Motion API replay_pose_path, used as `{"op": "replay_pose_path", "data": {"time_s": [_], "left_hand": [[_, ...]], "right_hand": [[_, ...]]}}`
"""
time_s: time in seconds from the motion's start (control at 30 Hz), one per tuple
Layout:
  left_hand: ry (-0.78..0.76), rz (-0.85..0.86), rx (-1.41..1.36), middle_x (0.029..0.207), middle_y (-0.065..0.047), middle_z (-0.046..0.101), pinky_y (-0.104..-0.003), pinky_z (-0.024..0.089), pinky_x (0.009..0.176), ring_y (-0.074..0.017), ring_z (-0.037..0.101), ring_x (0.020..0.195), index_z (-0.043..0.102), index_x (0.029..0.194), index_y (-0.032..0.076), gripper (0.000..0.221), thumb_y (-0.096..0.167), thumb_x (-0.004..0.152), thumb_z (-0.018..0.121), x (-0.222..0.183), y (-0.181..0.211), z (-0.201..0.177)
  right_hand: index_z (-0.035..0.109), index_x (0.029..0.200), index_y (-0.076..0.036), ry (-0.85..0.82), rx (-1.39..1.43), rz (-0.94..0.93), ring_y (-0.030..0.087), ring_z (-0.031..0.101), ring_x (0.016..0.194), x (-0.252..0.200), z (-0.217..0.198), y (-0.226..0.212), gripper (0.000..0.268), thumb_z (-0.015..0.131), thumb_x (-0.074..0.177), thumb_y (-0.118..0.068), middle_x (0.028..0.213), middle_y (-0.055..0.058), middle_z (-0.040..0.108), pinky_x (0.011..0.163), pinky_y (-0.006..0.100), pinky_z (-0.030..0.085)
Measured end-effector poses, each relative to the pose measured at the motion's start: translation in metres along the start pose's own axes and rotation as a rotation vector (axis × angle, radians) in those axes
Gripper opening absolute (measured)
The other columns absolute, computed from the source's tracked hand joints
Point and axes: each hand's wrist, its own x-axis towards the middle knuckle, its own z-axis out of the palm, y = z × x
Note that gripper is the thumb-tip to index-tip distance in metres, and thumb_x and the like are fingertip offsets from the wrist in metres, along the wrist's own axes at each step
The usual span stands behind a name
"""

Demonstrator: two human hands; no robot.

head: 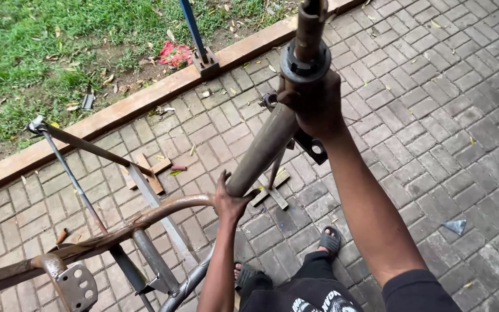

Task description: The person is manually sanding a metal motorcycle frame using sandpaper to smooth the surface.

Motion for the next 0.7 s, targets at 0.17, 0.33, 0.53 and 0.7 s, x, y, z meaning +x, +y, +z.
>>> {"op": "replay_pose_path", "data": {"time_s": [0.17, 0.33, 0.53, 0.7], "left_hand": [[0.082, 0.367, -0.177, 0.127, -0.018, 0.067, -0.052, 0.042, 0.115, -0.0402, 0.060, 0.127, 0.051, 0.143, 0.003, 0.118, 0.037, 0.043, 0.103, 0.012, 0.202, -0.023], [0.279, 0.597, -0.063, 0.122, -0.005, 0.072, -0.060, 0.020, 0.124, -0.0295, 0.065, 0.124, 0.058, 0.139, 0.012, 0.095, 0.028, 0.051, 0.092, 0.033, 0.222, 0.003], [0.286, 0.303, 0.008, 0.115, -0.006, 0.073, -0.038, 0.052, 0.102, -0.0276, 0.070, 0.113, 0.067, 0.126, 0.016, 0.095, 0.044, 0.042, 0.101, 0.001, 0.078, 0.000], [-0.070, -0.200, 0.099, 0.133, -0.017, 0.064, -0.054, 0.048, 0.099, -0.0388, 0.061, 0.122, 0.055, 0.139, 0.016, 0.100, 0.058, 0.056, 0.092, -0.018, 0.018, -0.016]], "right_hand": [[0.064, 0.102, 0.017, -0.015, 0.081, 0.018, 0.022, 0.064, 0.093, 0.000, -0.003, -0.002, 0.045, 0.095, 0.082, -0.009, 0.086, 0.023, 0.069, 0.089, 0.042, 0.054], [0.068, 0.103, 0.009, -0.024, -0.055, 0.059, 0.021, 0.069, 0.088, -0.001, -0.005, 0.010, 0.052, 0.098, 0.080, -0.026, 0.093, 0.022, 0.072, 0.081, 0.042, 0.055], [0.066, 0.101, 0.012, -0.042, -0.106, 0.088, 0.034, 0.074, 0.085, 0.005, -0.001, -0.013, 0.056, 0.093, 0.086, -0.035, 0.085, 0.024, 0.070, 0.084, 0.046, 0.055], [0.071, 0.085, -0.001, -0.089, -0.092, -0.123, 0.023, 0.067, 0.086, 0.004, -0.006, -0.027, 0.049, 0.068, 0.094, -0.049, 0.086, 0.009, 0.070, 0.084, 0.039, 0.053]]}}
